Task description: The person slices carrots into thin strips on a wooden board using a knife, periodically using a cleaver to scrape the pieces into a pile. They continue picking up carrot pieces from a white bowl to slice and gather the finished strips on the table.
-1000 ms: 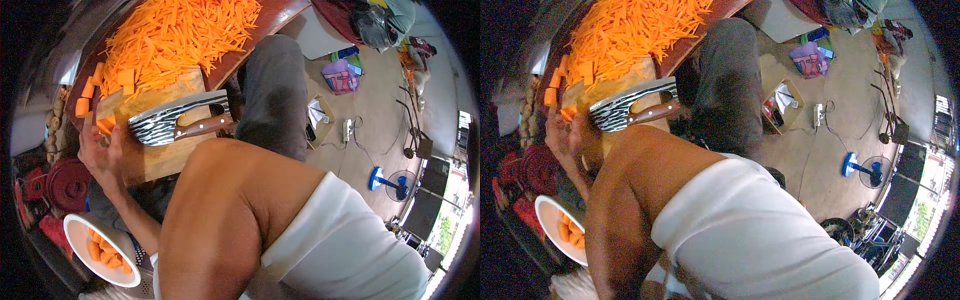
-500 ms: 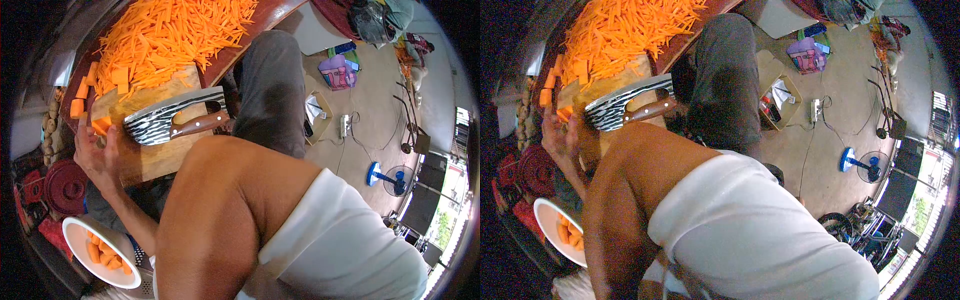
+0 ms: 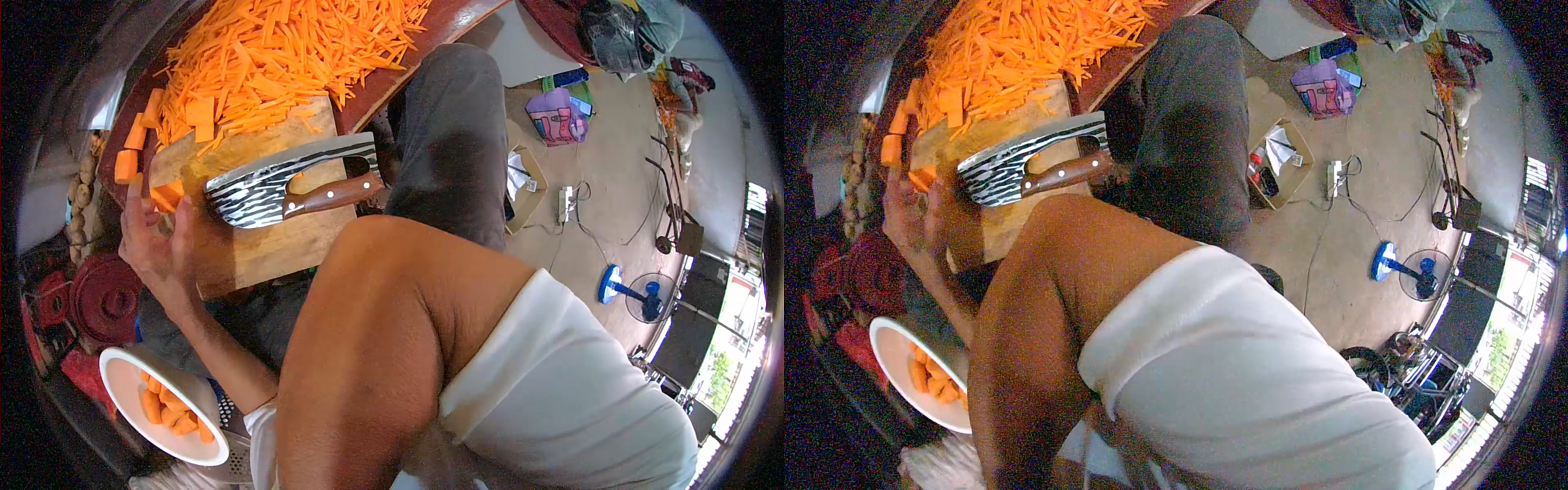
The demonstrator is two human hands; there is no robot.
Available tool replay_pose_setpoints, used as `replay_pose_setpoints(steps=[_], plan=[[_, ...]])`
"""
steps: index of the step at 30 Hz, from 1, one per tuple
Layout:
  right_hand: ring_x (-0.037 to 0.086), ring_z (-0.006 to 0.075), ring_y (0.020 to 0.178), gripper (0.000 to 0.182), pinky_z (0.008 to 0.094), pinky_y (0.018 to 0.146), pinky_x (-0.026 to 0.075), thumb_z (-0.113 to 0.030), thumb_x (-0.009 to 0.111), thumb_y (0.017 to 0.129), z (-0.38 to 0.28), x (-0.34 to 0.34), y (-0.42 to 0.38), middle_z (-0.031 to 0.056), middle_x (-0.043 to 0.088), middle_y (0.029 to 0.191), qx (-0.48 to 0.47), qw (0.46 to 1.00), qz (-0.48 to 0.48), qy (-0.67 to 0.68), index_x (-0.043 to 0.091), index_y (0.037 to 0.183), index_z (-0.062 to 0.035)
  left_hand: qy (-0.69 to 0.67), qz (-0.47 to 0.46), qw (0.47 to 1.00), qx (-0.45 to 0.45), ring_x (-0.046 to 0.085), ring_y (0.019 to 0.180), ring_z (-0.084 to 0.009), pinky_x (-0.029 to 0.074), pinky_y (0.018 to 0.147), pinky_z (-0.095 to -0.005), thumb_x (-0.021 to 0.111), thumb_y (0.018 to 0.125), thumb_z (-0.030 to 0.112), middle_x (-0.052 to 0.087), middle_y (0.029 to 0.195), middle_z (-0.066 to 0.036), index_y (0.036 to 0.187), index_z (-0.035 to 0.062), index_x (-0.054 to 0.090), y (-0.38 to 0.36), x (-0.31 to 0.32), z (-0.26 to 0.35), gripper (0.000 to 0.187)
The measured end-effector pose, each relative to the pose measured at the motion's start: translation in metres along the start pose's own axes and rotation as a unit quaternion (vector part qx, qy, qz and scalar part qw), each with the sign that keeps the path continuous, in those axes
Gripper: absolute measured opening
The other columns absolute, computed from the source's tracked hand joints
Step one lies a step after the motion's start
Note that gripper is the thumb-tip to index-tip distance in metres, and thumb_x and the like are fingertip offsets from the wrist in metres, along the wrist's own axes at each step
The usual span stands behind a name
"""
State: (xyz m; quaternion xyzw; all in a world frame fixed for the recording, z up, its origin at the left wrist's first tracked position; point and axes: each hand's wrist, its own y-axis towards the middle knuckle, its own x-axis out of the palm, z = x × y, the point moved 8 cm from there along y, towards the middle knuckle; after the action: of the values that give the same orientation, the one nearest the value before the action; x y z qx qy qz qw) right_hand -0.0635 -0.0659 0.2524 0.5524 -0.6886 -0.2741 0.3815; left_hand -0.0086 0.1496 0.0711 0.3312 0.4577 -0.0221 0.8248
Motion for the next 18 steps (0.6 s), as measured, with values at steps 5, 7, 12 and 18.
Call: replay_pose_setpoints(steps=[5, 7, 12, 18], plan=[[0.069, 0.0336, 0.086, 0.033, 0.0522, 0.076, 0.054, -0.026, 0.075, 0.089, -0.001, 0.001, 0.004, 0.0273, 0.07, 0.097, 0.004, 1.0, -0.005, 0.005, 0.069, 0.097, 0.0045, 0.01, -0.009, 1.0, 0.015, 0.07, 0.082, -0.0278, 0.058, 0.077, -0.0418, 0.093, 0.079, 0.019, 0.071, 0.1, -0.013, 0.144, 0.0074, 0.067, 0.0, 0.002, -0.004, 0.072], [0.069, 0.0335, 0.086, 0.032, 0.0522, 0.075, 0.054, -0.026, 0.075, 0.089, -0.002, 0.003, 0.003, 0.0273, 0.07, 0.097, 0.005, 1.0, -0.006, 0.008, 0.069, 0.098, 0.0045, 0.009, -0.005, 1.0, -0.007, 0.07, 0.081, -0.0275, 0.058, 0.076, -0.041, 0.093, 0.079, 0.018, 0.072, 0.1, -0.013, 0.144, 0.0077, 0.067, 0.001, -0.001, 0.004, 0.071], [0.069, 0.0333, 0.086, 0.032, 0.0522, 0.075, 0.054, -0.026, 0.075, 0.089, -0.003, 0.002, 0.003, 0.0274, 0.07, 0.097, 0.02, 1.0, -0.01, 0.014, 0.069, 0.098, 0.0045, -0.004, -0.022, 0.999, -0.047, 0.071, 0.087, -0.0288, 0.056, 0.084, -0.0432, 0.092, 0.079, 0.02, 0.073, 0.105, -0.012, 0.145, 0.0098, 0.067, 0.0, 0.003, 0.004, 0.071], [0.069, 0.0329, 0.086, 0.032, 0.0522, 0.075, 0.054, -0.026, 0.075, 0.09, -0.031, -0.023, -0.045, 0.0275, 0.07, 0.098, 0.126, 0.991, 0.034, -0.031, 0.069, 0.098, 0.0045, 0.011, -0.052, 0.996, -0.074, 0.07, 0.101, -0.0319, 0.049, 0.094, -0.048, 0.092, 0.08, 0.025, 0.072, 0.11, -0.011, 0.145, 0.0106, 0.064, -0.004, 0.004, 0.006, 0.072]])
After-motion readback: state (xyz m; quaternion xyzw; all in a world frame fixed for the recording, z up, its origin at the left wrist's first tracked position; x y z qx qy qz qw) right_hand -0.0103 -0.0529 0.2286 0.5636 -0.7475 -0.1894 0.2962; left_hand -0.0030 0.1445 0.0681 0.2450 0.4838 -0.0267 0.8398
